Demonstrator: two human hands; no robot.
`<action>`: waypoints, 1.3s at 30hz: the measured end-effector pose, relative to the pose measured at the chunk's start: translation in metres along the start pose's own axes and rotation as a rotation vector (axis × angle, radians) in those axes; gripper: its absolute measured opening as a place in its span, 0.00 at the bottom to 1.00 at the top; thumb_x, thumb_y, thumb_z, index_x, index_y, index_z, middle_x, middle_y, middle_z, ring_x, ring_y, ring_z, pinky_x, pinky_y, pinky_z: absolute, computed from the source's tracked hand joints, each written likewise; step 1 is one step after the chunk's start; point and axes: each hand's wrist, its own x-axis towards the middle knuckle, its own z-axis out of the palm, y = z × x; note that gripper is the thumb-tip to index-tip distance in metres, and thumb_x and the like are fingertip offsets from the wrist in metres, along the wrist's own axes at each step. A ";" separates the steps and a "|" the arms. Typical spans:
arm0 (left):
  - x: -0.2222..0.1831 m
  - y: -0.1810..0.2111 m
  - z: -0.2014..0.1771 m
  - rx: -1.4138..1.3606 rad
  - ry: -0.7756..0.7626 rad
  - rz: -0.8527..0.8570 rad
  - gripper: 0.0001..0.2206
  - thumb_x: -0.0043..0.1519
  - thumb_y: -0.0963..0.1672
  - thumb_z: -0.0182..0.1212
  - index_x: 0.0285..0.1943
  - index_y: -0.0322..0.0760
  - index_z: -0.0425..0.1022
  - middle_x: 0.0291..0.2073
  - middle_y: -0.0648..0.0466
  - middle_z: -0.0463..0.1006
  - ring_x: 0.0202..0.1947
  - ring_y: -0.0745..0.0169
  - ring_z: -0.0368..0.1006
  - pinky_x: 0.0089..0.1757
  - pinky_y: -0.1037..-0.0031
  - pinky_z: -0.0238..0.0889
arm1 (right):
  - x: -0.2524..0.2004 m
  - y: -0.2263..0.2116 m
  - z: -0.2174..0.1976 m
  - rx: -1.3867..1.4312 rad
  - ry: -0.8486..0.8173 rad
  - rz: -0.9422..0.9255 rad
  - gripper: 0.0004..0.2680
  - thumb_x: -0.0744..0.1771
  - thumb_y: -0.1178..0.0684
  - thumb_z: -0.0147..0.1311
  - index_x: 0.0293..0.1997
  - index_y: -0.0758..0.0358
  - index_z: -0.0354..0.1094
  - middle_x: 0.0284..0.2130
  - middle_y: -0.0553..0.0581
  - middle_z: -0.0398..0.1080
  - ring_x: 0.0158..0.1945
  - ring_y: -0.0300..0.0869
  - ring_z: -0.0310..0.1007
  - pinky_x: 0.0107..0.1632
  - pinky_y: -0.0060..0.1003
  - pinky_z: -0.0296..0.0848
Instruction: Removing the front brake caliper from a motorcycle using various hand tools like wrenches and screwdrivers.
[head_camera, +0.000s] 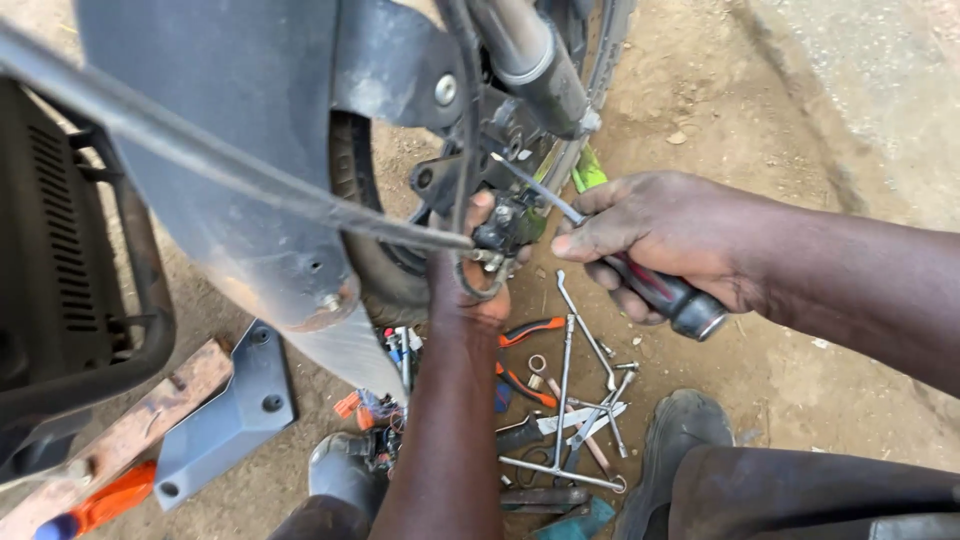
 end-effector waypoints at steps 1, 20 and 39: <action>0.002 -0.004 -0.002 -0.021 0.027 -0.007 0.13 0.51 0.47 0.69 0.42 0.46 0.73 0.34 0.53 0.79 0.28 0.59 0.76 0.18 0.73 0.65 | 0.000 0.002 0.003 0.048 -0.006 -0.039 0.04 0.69 0.59 0.54 0.37 0.69 0.65 0.17 0.62 0.58 0.11 0.47 0.57 0.13 0.40 0.58; 0.006 -0.012 0.001 -0.145 -0.003 0.060 0.10 0.55 0.45 0.68 0.43 0.46 0.75 0.30 0.56 0.79 0.30 0.59 0.76 0.24 0.64 0.66 | 0.000 0.009 0.031 0.020 0.099 0.118 0.30 0.68 0.58 0.58 0.80 0.48 0.44 0.24 0.63 0.65 0.19 0.46 0.64 0.19 0.38 0.66; 0.016 -0.005 -0.014 -0.204 -0.006 -0.184 0.10 0.59 0.42 0.70 0.47 0.45 0.75 0.36 0.46 0.81 0.20 0.51 0.77 0.25 0.54 0.79 | 0.002 -0.007 -0.015 -0.558 0.039 -0.079 0.05 0.62 0.63 0.54 0.38 0.73 0.71 0.15 0.64 0.60 0.11 0.53 0.69 0.15 0.40 0.64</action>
